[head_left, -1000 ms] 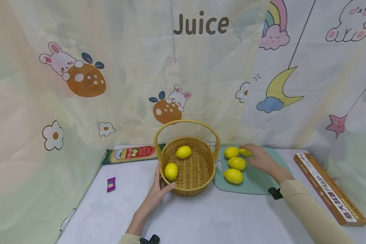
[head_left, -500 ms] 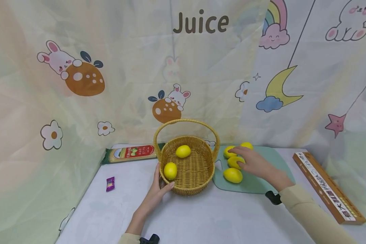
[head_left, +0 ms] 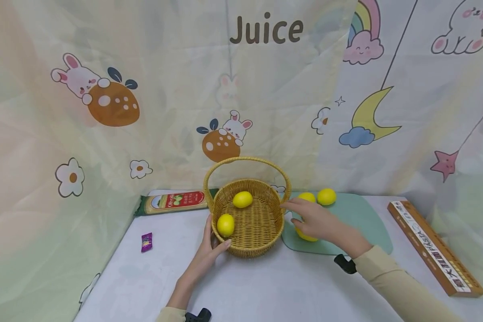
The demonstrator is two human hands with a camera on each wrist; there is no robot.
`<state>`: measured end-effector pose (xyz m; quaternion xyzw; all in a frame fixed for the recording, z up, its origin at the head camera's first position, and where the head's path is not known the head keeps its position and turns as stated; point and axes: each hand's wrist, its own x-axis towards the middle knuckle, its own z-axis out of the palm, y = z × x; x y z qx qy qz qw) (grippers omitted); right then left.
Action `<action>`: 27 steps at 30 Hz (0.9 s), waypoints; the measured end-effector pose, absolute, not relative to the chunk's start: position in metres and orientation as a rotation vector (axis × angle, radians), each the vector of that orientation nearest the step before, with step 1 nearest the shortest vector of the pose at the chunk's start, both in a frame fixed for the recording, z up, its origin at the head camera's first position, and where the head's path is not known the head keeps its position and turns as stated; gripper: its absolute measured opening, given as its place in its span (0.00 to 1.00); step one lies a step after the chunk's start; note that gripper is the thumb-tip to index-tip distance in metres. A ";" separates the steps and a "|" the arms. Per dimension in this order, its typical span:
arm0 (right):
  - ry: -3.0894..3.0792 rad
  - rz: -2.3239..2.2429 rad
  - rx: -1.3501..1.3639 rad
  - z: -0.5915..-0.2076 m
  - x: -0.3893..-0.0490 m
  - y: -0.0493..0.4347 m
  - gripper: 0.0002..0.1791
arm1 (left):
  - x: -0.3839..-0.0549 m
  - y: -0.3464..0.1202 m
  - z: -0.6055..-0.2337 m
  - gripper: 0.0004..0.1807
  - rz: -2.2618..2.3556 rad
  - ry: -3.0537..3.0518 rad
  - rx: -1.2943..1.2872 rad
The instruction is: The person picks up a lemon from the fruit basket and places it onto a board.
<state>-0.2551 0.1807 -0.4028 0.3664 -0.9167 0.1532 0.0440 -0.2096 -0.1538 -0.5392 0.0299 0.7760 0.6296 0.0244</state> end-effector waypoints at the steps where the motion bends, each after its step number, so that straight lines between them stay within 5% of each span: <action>1: -2.792 0.457 1.132 -0.402 -0.254 0.177 0.26 | -0.209 -0.154 -0.539 0.54 1.949 2.399 0.091; 27: -2.924 0.653 1.332 -0.439 -0.273 0.087 0.32 | -0.211 -0.152 -0.540 0.54 1.943 2.404 0.071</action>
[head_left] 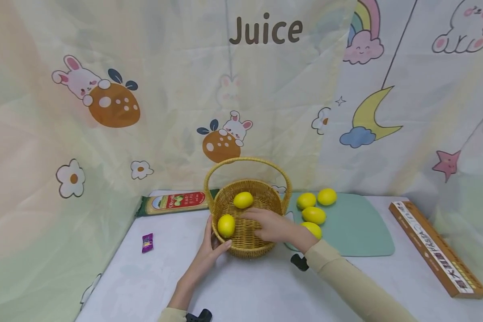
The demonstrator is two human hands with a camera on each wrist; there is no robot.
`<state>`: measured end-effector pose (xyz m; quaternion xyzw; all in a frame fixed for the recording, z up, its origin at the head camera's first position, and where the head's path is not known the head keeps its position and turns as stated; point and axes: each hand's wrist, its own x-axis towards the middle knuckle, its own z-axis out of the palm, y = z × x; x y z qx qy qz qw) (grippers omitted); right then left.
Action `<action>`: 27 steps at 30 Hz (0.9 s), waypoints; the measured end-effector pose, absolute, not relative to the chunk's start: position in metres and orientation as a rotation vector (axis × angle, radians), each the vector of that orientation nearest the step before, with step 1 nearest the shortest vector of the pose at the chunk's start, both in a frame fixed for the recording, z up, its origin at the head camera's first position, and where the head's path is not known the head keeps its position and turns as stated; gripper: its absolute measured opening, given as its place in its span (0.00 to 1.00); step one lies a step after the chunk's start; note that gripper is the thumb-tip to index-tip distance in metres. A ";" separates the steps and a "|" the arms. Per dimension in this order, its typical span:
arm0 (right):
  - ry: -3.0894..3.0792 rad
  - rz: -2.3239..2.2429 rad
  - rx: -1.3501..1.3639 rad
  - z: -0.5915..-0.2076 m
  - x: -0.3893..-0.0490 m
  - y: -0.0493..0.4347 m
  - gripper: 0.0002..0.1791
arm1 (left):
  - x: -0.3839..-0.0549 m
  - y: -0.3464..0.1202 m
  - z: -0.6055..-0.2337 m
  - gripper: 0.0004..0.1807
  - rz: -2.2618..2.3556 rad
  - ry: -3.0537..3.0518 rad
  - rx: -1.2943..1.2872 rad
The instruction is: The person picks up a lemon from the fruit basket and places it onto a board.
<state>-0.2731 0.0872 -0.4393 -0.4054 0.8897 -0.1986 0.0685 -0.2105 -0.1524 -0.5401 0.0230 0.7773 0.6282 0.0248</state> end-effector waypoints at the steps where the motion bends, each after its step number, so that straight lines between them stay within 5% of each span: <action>1: 2.673 -0.591 -1.224 -0.440 -0.273 0.084 0.32 | -0.210 -0.152 -0.540 0.54 1.942 2.407 0.071; 19: 2.548 -0.481 -1.357 -0.452 -0.280 0.039 0.36 | -0.209 -0.154 -0.539 0.54 1.927 2.418 0.092; 27: 2.574 -0.563 -1.303 -0.458 -0.279 0.027 0.24 | -0.207 -0.154 -0.538 0.56 1.932 2.402 0.102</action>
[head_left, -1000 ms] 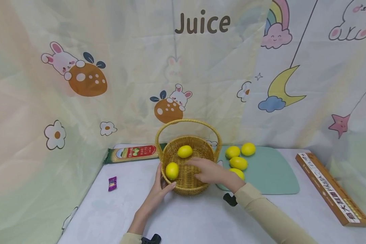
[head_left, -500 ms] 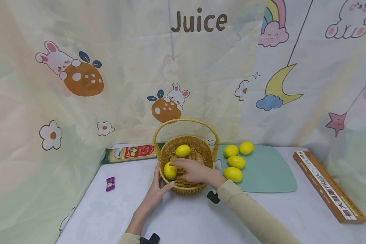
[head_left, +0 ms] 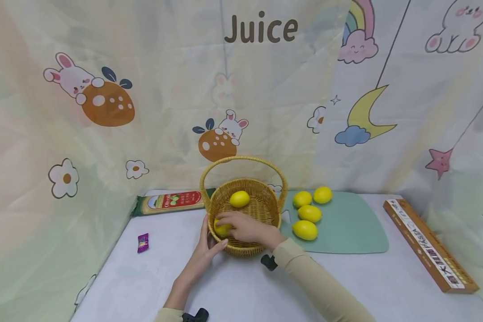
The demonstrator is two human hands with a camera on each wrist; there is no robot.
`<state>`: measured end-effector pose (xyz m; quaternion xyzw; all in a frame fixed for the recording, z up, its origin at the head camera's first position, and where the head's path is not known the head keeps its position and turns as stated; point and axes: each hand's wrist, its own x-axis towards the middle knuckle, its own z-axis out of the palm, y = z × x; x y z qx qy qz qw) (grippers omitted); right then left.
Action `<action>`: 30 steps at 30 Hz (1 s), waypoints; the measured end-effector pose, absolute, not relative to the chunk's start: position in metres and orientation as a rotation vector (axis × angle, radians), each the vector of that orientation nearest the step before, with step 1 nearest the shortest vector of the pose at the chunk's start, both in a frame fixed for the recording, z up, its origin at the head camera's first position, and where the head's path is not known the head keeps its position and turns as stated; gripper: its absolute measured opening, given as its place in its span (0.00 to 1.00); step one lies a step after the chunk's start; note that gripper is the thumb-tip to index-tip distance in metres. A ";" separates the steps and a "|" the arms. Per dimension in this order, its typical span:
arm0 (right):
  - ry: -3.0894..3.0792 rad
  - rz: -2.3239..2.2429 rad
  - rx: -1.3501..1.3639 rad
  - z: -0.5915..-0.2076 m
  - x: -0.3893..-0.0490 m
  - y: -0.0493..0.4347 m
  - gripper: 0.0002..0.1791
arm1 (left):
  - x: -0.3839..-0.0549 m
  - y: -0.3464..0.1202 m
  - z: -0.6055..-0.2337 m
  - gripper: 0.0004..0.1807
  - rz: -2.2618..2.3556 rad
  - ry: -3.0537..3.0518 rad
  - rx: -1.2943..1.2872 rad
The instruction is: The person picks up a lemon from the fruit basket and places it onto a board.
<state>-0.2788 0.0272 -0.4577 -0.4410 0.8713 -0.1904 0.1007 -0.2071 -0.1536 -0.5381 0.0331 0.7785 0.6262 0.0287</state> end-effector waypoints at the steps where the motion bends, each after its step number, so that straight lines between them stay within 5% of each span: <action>1: 2.580 -0.585 -1.294 -0.458 -0.278 0.025 0.22 | -0.207 -0.154 -0.538 0.56 1.936 2.397 0.102; 9: 2.601 -0.684 -1.199 -0.464 -0.271 0.016 0.15 | -0.208 -0.153 -0.538 0.55 1.946 2.381 0.114; 20: 2.638 -0.710 -1.015 -0.464 -0.267 0.019 0.27 | -0.207 -0.153 -0.536 0.57 1.940 2.398 0.093; 30: 2.612 -0.650 -1.050 -0.466 -0.270 0.036 0.25 | -0.206 -0.153 -0.537 0.55 1.943 2.400 0.105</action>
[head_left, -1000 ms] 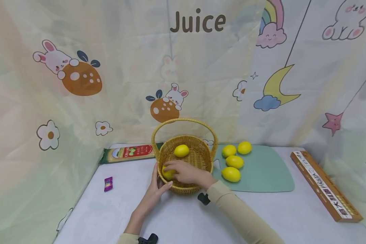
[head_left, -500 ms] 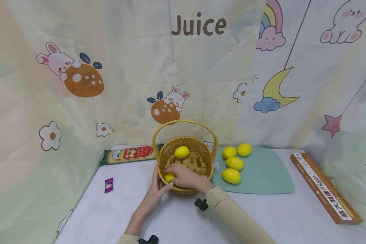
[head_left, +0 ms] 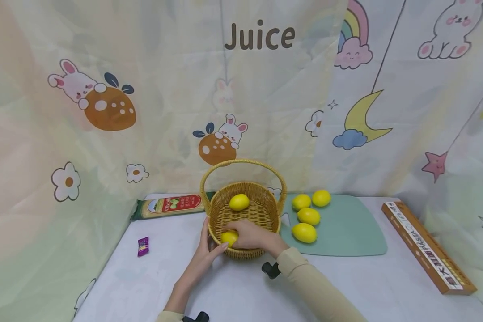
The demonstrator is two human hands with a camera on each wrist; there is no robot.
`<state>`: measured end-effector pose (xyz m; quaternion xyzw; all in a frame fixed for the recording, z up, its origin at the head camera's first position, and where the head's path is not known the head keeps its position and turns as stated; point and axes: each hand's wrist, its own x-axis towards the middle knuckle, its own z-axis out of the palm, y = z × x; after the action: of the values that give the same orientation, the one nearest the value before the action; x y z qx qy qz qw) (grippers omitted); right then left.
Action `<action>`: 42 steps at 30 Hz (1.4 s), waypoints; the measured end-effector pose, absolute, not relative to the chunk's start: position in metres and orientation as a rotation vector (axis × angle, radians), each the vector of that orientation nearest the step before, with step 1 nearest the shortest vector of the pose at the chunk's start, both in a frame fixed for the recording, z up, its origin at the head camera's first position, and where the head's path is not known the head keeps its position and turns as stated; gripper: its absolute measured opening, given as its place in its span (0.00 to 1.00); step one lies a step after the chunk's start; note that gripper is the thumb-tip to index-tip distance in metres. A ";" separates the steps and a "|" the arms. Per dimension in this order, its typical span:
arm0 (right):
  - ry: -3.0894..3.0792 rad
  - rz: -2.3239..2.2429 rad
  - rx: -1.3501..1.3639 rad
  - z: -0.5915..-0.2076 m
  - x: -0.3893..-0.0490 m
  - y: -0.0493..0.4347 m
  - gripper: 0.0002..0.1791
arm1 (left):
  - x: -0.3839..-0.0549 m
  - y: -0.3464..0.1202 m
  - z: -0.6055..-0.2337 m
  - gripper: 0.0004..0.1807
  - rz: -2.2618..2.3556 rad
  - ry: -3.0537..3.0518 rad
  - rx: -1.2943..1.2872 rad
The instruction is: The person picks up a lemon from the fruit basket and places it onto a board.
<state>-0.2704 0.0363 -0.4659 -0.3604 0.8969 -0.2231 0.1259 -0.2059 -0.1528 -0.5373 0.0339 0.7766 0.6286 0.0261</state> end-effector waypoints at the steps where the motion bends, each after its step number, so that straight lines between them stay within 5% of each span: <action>1: 2.617 -0.640 -1.048 -0.467 -0.270 0.039 0.25 | -0.206 -0.153 -0.538 0.55 1.940 2.404 0.102; 42: 2.832 -0.685 -1.063 -0.422 -0.237 0.131 0.33 | -0.207 -0.153 -0.539 0.54 1.914 2.431 0.082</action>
<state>-0.2366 0.1314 -0.4224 -0.3427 0.9129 -0.2210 0.0201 -0.2070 -0.1529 -0.5386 0.0265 0.7853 0.6181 0.0233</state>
